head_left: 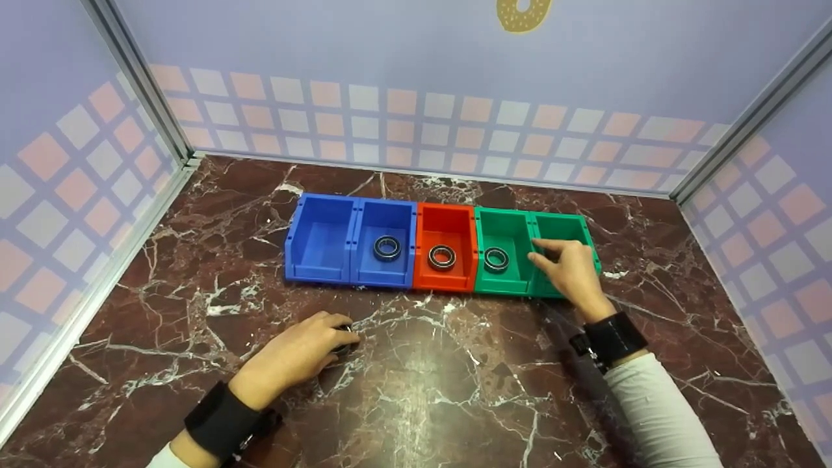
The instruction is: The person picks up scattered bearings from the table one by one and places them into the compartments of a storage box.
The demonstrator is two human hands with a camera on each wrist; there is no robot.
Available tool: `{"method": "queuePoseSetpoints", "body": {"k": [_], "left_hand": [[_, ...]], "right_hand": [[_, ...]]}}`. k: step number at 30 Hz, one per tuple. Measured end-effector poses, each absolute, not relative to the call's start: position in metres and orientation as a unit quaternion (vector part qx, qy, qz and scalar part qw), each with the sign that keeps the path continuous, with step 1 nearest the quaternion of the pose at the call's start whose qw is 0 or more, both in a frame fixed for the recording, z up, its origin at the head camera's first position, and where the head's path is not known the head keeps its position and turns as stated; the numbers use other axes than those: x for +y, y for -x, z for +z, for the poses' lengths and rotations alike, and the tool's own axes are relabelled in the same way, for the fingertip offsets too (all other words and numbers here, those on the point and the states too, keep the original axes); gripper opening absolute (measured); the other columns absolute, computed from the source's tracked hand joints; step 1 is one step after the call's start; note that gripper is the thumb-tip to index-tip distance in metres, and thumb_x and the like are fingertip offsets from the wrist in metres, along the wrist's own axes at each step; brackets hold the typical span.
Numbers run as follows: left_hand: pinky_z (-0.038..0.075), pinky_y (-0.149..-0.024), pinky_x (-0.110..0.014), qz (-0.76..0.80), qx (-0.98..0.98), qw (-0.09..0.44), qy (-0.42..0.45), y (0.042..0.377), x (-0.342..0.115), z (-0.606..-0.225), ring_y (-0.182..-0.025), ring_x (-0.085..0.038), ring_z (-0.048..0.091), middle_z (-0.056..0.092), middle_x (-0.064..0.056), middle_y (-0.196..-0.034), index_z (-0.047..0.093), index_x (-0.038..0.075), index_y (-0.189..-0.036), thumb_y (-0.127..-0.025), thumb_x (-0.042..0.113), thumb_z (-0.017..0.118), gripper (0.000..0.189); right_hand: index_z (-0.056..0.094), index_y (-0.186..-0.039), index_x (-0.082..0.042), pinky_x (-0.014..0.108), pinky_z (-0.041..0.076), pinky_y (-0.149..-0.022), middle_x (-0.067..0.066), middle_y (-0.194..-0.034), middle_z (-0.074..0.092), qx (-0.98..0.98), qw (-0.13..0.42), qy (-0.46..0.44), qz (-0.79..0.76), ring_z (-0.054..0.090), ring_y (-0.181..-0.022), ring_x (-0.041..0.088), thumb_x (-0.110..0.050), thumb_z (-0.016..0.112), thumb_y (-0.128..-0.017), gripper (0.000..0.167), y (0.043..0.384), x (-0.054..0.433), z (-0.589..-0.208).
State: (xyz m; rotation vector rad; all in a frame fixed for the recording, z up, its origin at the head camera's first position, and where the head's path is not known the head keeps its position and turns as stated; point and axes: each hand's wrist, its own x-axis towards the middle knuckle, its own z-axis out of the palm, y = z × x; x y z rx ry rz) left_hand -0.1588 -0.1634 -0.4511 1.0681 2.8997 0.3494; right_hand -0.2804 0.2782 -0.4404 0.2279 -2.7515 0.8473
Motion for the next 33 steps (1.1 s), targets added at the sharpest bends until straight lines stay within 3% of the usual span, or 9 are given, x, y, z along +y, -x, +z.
{"method": "queuePoseSetpoints", "body": {"k": [12, 18, 26, 29, 33], "left_hand": [[0.056, -0.092, -0.042, 0.096, 0.924, -0.019, -0.37, 0.16, -0.165, -0.451, -0.104, -0.03, 0.063, 0.067, -0.014, -0.12, 0.074, 0.015, -0.114, -0.072, 0.004, 0.082, 0.044], [0.056, -0.088, -0.04, 0.094, 0.923, -0.018, -0.372, 0.161, -0.165, -0.449, -0.098, -0.027, 0.062, 0.068, -0.011, -0.114, 0.075, 0.016, -0.111, -0.072, 0.005, 0.083, 0.041], [0.056, -0.086, -0.04, 0.089, 0.92, -0.024, -0.381, 0.161, -0.165, -0.446, -0.094, -0.027, 0.062, 0.068, -0.011, -0.11, 0.075, 0.016, -0.108, -0.072, 0.004, 0.083, 0.039], [0.056, -0.087, -0.041, 0.088, 0.921, -0.021, -0.38, 0.162, -0.165, -0.445, -0.095, -0.027, 0.062, 0.068, -0.011, -0.11, 0.075, 0.016, -0.109, -0.072, 0.004, 0.083, 0.04], [0.055, -0.09, -0.042, 0.093, 0.921, -0.012, -0.377, 0.163, -0.164, -0.44, -0.098, -0.028, 0.062, 0.068, -0.012, -0.113, 0.075, 0.016, -0.112, -0.072, 0.006, 0.083, 0.042]], "right_hand": [[0.071, -0.122, -0.009, 0.035, 0.049, -0.071, 0.019, -0.114, 0.073, -0.945, 0.136, -0.081, 0.288, 0.069, -0.08, 0.024, -0.019, 0.075, -0.089, 0.035, 0.28, 0.278, -0.44], [0.071, -0.123, -0.01, 0.029, 0.039, -0.062, 0.018, -0.113, 0.073, -0.946, 0.136, -0.083, 0.282, 0.045, -0.051, 0.012, -0.019, 0.075, -0.089, 0.036, 0.28, 0.278, -0.441], [0.071, -0.122, -0.01, 0.025, 0.033, -0.055, 0.02, -0.115, 0.072, -0.945, 0.132, -0.08, 0.288, 0.031, -0.045, 0.007, -0.019, 0.075, -0.089, 0.035, 0.28, 0.278, -0.44], [0.071, -0.123, -0.01, 0.027, 0.037, -0.057, 0.02, -0.116, 0.071, -0.945, 0.129, -0.079, 0.291, 0.038, -0.047, 0.01, -0.019, 0.074, -0.089, 0.035, 0.28, 0.278, -0.441], [0.071, -0.122, -0.01, 0.034, 0.048, -0.07, 0.018, -0.116, 0.072, -0.944, 0.136, -0.076, 0.29, 0.064, -0.07, 0.021, -0.02, 0.075, -0.089, 0.035, 0.28, 0.278, -0.441]]}}
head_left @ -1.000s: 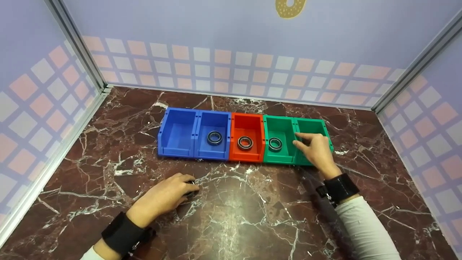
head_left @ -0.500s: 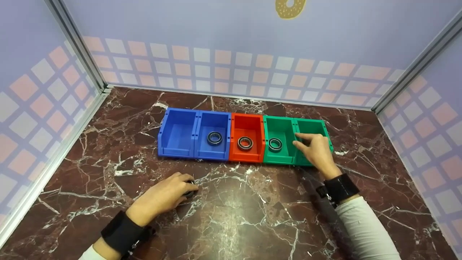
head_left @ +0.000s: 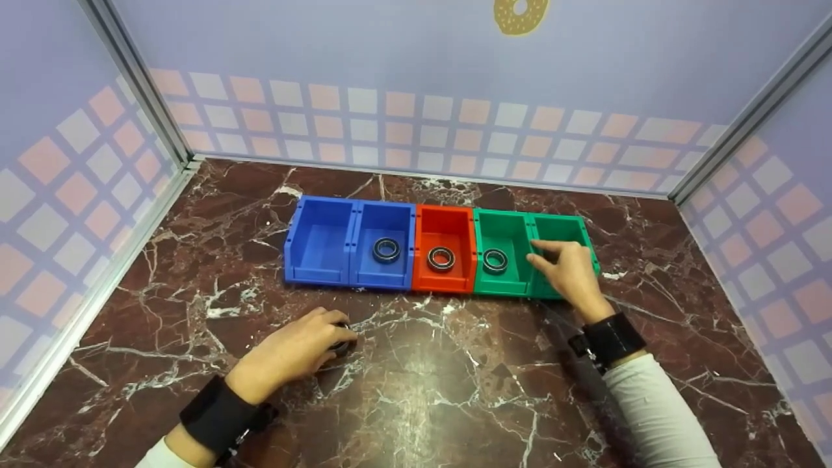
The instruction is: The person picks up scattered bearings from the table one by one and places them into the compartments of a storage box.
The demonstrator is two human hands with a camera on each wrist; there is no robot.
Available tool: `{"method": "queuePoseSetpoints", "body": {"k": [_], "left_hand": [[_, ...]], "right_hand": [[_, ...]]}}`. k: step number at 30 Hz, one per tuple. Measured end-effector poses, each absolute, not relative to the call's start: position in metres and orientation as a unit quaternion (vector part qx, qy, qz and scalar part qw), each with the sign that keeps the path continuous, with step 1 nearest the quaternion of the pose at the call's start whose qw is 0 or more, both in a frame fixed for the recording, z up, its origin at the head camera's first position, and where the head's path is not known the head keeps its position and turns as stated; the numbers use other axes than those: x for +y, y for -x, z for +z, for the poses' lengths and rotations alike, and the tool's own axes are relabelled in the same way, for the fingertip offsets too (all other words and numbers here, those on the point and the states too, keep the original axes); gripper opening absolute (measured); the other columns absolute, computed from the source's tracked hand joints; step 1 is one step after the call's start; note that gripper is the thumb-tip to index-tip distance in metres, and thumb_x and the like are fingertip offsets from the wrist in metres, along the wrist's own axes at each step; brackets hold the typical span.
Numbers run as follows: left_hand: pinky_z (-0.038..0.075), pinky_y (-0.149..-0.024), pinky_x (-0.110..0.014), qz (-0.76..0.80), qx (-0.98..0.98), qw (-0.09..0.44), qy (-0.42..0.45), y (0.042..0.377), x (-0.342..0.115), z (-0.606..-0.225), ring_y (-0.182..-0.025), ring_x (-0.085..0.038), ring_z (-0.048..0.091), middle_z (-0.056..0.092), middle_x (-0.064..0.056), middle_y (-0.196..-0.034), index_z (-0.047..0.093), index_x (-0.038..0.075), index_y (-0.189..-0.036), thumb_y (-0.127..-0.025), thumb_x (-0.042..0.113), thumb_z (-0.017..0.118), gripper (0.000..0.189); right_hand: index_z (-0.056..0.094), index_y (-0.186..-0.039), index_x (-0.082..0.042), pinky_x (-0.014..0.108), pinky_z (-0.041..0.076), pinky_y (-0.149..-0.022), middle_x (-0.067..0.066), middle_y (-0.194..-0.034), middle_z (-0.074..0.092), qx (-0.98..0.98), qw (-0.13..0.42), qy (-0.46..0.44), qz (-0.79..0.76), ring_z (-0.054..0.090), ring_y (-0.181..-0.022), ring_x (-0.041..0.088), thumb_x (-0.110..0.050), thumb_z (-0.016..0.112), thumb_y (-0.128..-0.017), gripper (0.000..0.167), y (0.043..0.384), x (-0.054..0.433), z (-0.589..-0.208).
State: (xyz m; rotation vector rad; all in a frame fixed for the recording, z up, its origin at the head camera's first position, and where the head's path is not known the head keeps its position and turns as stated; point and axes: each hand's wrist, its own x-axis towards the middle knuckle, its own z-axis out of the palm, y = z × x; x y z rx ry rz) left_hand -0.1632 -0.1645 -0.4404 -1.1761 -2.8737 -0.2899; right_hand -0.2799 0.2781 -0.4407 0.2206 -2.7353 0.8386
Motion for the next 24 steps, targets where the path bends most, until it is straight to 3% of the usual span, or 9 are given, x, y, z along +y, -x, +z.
{"method": "queuePoseSetpoints", "body": {"k": [2, 5, 9, 13, 15, 18, 24], "left_hand": [[0.055, -0.092, -0.043, -0.098, -0.922, 0.004, 0.375, 0.165, -0.165, -0.439, -0.1, -0.029, 0.062, 0.067, -0.013, -0.116, 0.074, 0.016, -0.113, -0.073, 0.005, 0.082, 0.042], [0.055, -0.093, -0.043, -0.102, -0.921, -0.005, 0.375, 0.167, -0.165, -0.436, -0.102, -0.03, 0.063, 0.067, -0.013, -0.117, 0.074, 0.016, -0.112, -0.074, 0.004, 0.082, 0.041], [0.055, -0.092, -0.043, -0.1, -0.918, -0.002, 0.383, 0.17, -0.165, -0.433, -0.1, -0.03, 0.063, 0.068, -0.012, -0.114, 0.074, 0.014, -0.111, -0.074, 0.003, 0.081, 0.039], [0.055, -0.093, -0.044, -0.098, -0.916, -0.001, 0.388, 0.174, -0.166, -0.426, -0.102, -0.03, 0.063, 0.068, -0.012, -0.114, 0.074, 0.012, -0.112, -0.074, 0.003, 0.081, 0.04], [0.054, -0.095, -0.046, -0.101, -0.918, -0.005, 0.382, 0.176, -0.167, -0.421, -0.105, -0.032, 0.064, 0.067, -0.014, -0.118, 0.073, 0.011, -0.113, -0.074, 0.004, 0.081, 0.04], [0.053, -0.098, -0.049, -0.108, -0.923, -0.009, 0.368, 0.179, -0.169, -0.411, -0.11, -0.035, 0.063, 0.066, -0.017, -0.124, 0.072, 0.01, -0.116, -0.075, 0.004, 0.08, 0.042], [0.052, -0.101, -0.05, -0.12, -0.928, 0.002, 0.352, 0.189, -0.176, -0.389, -0.115, -0.036, 0.061, 0.063, -0.018, -0.129, 0.07, 0.01, -0.122, -0.078, 0.001, 0.078, 0.046]], "right_hand": [[0.071, -0.122, -0.01, 0.036, 0.05, -0.074, 0.018, -0.116, 0.071, -0.945, 0.139, -0.076, 0.288, 0.067, -0.08, 0.023, -0.02, 0.075, -0.088, 0.035, 0.279, 0.279, -0.441], [0.071, -0.122, -0.01, 0.034, 0.047, -0.067, 0.018, -0.115, 0.072, -0.945, 0.141, -0.076, 0.285, 0.061, -0.066, 0.021, -0.021, 0.075, -0.088, 0.035, 0.279, 0.28, -0.442], [0.071, -0.122, -0.011, 0.029, 0.038, -0.06, 0.019, -0.114, 0.072, -0.946, 0.142, -0.075, 0.28, 0.043, -0.053, 0.016, -0.02, 0.075, -0.088, 0.035, 0.278, 0.28, -0.442], [0.071, -0.122, -0.01, 0.033, 0.046, -0.065, 0.019, -0.113, 0.072, -0.945, 0.14, -0.077, 0.285, 0.061, -0.063, 0.022, -0.019, 0.075, -0.088, 0.035, 0.278, 0.281, -0.442], [0.071, -0.123, -0.009, 0.038, 0.053, -0.071, 0.02, -0.114, 0.072, -0.943, 0.136, -0.079, 0.292, 0.07, -0.079, 0.029, -0.019, 0.074, -0.089, 0.035, 0.279, 0.281, -0.442], [0.07, -0.123, -0.008, 0.046, 0.058, -0.078, 0.021, -0.114, 0.072, -0.941, 0.131, -0.078, 0.302, 0.072, -0.095, 0.034, -0.018, 0.074, -0.089, 0.036, 0.279, 0.28, -0.441], [0.07, -0.123, -0.008, 0.043, 0.056, -0.077, 0.021, -0.114, 0.072, -0.941, 0.133, -0.077, 0.303, 0.072, -0.094, 0.033, -0.018, 0.074, -0.089, 0.035, 0.279, 0.278, -0.441]]}}
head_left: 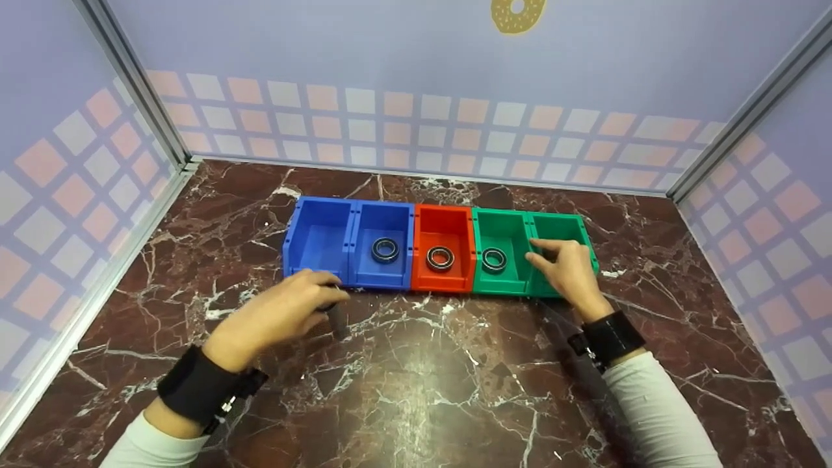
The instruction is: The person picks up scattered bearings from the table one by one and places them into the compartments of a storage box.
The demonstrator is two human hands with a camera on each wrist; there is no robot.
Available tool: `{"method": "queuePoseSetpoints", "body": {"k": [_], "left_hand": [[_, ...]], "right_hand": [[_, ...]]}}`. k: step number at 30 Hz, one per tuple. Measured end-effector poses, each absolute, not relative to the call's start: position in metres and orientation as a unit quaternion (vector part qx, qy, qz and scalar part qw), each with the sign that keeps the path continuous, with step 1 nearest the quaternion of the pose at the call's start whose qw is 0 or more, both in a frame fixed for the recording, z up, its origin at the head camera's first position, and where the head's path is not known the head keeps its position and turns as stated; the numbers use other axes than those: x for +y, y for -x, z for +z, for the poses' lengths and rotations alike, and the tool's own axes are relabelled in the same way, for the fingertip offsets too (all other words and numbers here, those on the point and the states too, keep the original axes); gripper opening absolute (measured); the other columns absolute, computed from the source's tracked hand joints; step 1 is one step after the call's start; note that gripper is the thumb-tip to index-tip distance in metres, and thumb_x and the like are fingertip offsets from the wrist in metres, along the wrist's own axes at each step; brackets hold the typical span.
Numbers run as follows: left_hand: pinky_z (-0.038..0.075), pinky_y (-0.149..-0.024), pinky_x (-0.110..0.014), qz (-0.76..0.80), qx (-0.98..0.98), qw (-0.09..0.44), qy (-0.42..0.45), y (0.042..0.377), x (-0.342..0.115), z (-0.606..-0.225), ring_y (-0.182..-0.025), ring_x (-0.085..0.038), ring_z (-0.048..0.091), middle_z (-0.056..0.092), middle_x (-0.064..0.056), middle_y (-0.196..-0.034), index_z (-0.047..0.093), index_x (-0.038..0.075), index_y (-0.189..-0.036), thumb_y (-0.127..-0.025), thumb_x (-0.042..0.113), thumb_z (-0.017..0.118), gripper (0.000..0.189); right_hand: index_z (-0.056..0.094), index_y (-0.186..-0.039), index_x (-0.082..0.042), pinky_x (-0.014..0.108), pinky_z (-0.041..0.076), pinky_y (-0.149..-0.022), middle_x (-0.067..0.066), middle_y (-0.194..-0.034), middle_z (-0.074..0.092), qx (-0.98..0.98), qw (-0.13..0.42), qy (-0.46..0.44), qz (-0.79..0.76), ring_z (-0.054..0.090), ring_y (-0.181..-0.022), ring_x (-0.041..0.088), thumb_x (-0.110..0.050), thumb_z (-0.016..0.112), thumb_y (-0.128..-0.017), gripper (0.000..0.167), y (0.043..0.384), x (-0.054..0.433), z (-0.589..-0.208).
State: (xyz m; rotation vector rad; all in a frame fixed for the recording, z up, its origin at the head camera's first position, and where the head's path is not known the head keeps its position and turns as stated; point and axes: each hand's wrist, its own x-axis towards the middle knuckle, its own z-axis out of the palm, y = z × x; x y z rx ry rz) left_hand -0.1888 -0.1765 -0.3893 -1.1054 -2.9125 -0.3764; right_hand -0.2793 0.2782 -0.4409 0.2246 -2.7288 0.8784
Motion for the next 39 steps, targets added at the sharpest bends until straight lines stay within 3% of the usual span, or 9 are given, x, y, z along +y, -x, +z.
{"method": "queuePoseSetpoints", "body": {"k": [15, 20, 29, 39], "left_hand": [[0.052, -0.098, -0.052, -0.129, -0.924, 0.049, 0.357, 0.219, -0.188, -0.368, -0.111, -0.039, 0.062, 0.065, -0.02, -0.124, 0.071, 0.005, -0.12, -0.078, -0.002, 0.078, 0.044], [0.049, -0.103, -0.054, -0.134, -0.927, 0.052, 0.346, 0.23, -0.189, -0.362, -0.118, -0.041, 0.059, 0.062, -0.022, -0.13, 0.07, 0.005, -0.122, -0.079, 0.0, 0.078, 0.044], [0.046, -0.106, -0.054, -0.136, -0.935, 0.052, 0.324, 0.25, -0.19, -0.354, -0.124, -0.041, 0.056, 0.06, -0.023, -0.134, 0.068, 0.005, -0.125, -0.084, 0.003, 0.075, 0.042], [0.041, -0.111, -0.055, -0.128, -0.946, 0.04, 0.296, 0.274, -0.191, -0.36, -0.127, -0.044, 0.052, 0.057, -0.025, -0.136, 0.065, 0.003, -0.128, -0.086, 0.002, 0.072, 0.043]], "right_hand": [[0.071, -0.123, -0.009, 0.037, 0.05, -0.073, 0.02, -0.116, 0.071, -0.944, 0.134, -0.072, 0.294, 0.07, -0.086, 0.027, -0.019, 0.075, -0.089, 0.036, 0.281, 0.278, -0.442], [0.07, -0.124, -0.01, 0.035, 0.048, -0.07, 0.02, -0.115, 0.072, -0.944, 0.126, -0.075, 0.296, 0.072, -0.088, 0.027, -0.02, 0.074, -0.09, 0.036, 0.28, 0.278, -0.442], [0.071, -0.122, -0.008, 0.047, 0.058, -0.078, 0.02, -0.112, 0.073, -0.94, 0.133, -0.077, 0.304, 0.072, -0.097, 0.033, -0.018, 0.075, -0.089, 0.035, 0.28, 0.278, -0.441], [0.071, -0.121, -0.008, 0.045, 0.056, -0.077, 0.02, -0.112, 0.073, -0.94, 0.136, -0.076, 0.302, 0.072, -0.096, 0.032, -0.018, 0.075, -0.088, 0.035, 0.279, 0.278, -0.441]]}}
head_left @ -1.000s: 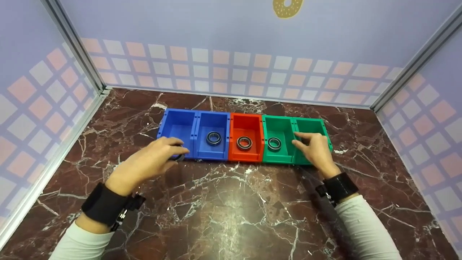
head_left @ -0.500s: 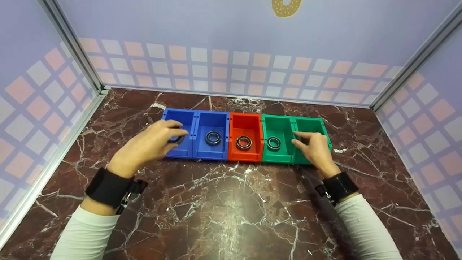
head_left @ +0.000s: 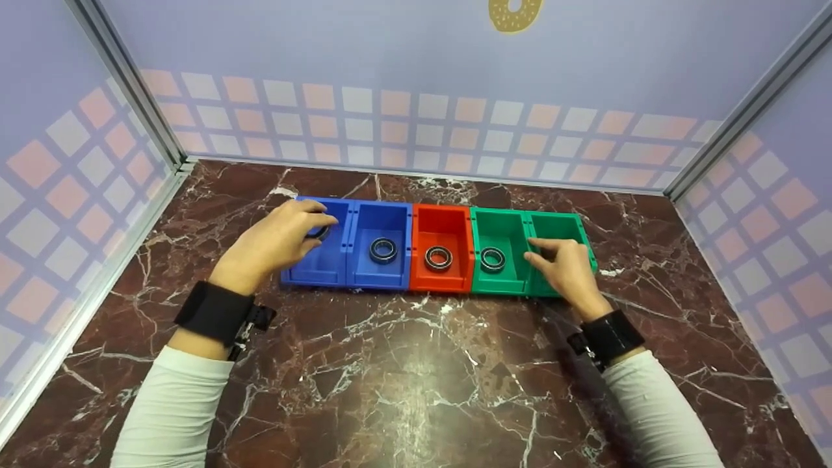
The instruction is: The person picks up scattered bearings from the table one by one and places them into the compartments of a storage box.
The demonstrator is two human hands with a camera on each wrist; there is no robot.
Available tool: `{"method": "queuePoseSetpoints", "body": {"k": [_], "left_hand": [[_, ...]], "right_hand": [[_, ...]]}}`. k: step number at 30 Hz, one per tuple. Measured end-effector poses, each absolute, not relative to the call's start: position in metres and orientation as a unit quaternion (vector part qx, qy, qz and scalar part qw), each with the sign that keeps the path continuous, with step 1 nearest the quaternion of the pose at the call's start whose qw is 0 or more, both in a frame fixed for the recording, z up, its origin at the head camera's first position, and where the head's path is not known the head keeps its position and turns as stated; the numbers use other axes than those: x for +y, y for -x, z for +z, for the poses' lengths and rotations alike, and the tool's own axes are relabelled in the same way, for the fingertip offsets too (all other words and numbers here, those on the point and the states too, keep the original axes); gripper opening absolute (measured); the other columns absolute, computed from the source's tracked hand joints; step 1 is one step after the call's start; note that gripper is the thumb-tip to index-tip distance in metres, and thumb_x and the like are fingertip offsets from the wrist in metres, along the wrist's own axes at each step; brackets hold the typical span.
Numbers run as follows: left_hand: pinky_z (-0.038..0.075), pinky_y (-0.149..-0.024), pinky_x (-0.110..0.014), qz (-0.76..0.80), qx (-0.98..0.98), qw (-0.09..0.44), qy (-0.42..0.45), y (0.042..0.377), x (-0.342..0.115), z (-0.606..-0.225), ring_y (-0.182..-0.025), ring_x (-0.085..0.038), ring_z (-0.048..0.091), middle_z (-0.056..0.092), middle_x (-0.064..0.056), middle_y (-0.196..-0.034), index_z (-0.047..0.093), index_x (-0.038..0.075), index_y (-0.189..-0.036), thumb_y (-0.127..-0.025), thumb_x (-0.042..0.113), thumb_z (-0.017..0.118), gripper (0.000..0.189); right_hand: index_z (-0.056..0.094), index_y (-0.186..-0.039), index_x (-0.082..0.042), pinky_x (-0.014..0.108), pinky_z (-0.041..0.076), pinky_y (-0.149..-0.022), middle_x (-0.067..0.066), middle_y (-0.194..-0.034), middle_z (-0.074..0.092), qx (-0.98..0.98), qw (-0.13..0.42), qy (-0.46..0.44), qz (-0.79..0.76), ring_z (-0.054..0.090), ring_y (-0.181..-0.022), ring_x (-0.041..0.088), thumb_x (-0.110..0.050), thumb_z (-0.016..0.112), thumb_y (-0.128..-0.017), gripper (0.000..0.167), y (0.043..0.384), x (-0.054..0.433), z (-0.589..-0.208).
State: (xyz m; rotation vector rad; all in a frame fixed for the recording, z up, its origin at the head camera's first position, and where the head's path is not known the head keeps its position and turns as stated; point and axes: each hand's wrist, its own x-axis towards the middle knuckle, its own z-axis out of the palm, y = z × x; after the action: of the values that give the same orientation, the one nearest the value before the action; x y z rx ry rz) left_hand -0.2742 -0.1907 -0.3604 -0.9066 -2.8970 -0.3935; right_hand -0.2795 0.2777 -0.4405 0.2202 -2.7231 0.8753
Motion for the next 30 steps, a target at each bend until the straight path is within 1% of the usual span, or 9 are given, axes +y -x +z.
{"method": "queuePoseSetpoints", "body": {"k": [8, 13, 15, 22, 30], "left_hand": [[0.038, -0.114, -0.054, -0.148, -0.949, 0.024, 0.278, 0.29, -0.191, -0.369, -0.13, -0.04, 0.051, 0.056, -0.021, -0.139, 0.063, 0.005, -0.132, -0.088, 0.004, 0.07, 0.044], [0.041, -0.112, -0.053, -0.15, -0.95, 0.022, 0.274, 0.299, -0.191, -0.375, -0.128, -0.04, 0.053, 0.058, -0.02, -0.136, 0.063, 0.004, -0.131, -0.089, 0.003, 0.069, 0.043], [0.04, -0.112, -0.053, -0.148, -0.951, 0.02, 0.27, 0.3, -0.191, -0.377, -0.127, -0.04, 0.053, 0.058, -0.02, -0.136, 0.063, 0.004, -0.131, -0.089, 0.003, 0.069, 0.043], [0.039, -0.113, -0.053, -0.149, -0.953, 0.019, 0.263, 0.306, -0.188, -0.382, -0.128, -0.04, 0.053, 0.058, -0.02, -0.136, 0.063, 0.003, -0.13, -0.089, 0.003, 0.069, 0.042], [0.042, -0.111, -0.051, -0.158, -0.952, 0.011, 0.262, 0.311, -0.186, -0.391, -0.126, -0.039, 0.055, 0.06, -0.021, -0.133, 0.064, 0.002, -0.13, -0.088, 0.002, 0.069, 0.042]], "right_hand": [[0.071, -0.122, -0.009, 0.041, 0.054, -0.075, 0.02, -0.113, 0.073, -0.941, 0.135, -0.073, 0.3, 0.072, -0.095, 0.031, -0.019, 0.075, -0.089, 0.035, 0.279, 0.278, -0.44], [0.07, -0.123, -0.009, 0.048, 0.058, -0.082, 0.02, -0.115, 0.072, -0.942, 0.126, -0.072, 0.304, 0.071, -0.102, 0.033, -0.019, 0.074, -0.089, 0.035, 0.279, 0.278, -0.441], [0.07, -0.123, -0.009, 0.048, 0.058, -0.082, 0.02, -0.115, 0.072, -0.942, 0.126, -0.071, 0.304, 0.071, -0.102, 0.034, -0.019, 0.074, -0.089, 0.035, 0.279, 0.278, -0.441], [0.07, -0.123, -0.009, 0.042, 0.055, -0.077, 0.02, -0.115, 0.072, -0.943, 0.13, -0.071, 0.299, 0.072, -0.099, 0.033, -0.019, 0.074, -0.089, 0.035, 0.28, 0.278, -0.44], [0.071, -0.122, -0.008, 0.05, 0.057, -0.086, 0.02, -0.116, 0.071, -0.944, 0.13, -0.068, 0.295, 0.07, -0.105, 0.036, -0.019, 0.075, -0.088, 0.036, 0.281, 0.278, -0.441]]}}
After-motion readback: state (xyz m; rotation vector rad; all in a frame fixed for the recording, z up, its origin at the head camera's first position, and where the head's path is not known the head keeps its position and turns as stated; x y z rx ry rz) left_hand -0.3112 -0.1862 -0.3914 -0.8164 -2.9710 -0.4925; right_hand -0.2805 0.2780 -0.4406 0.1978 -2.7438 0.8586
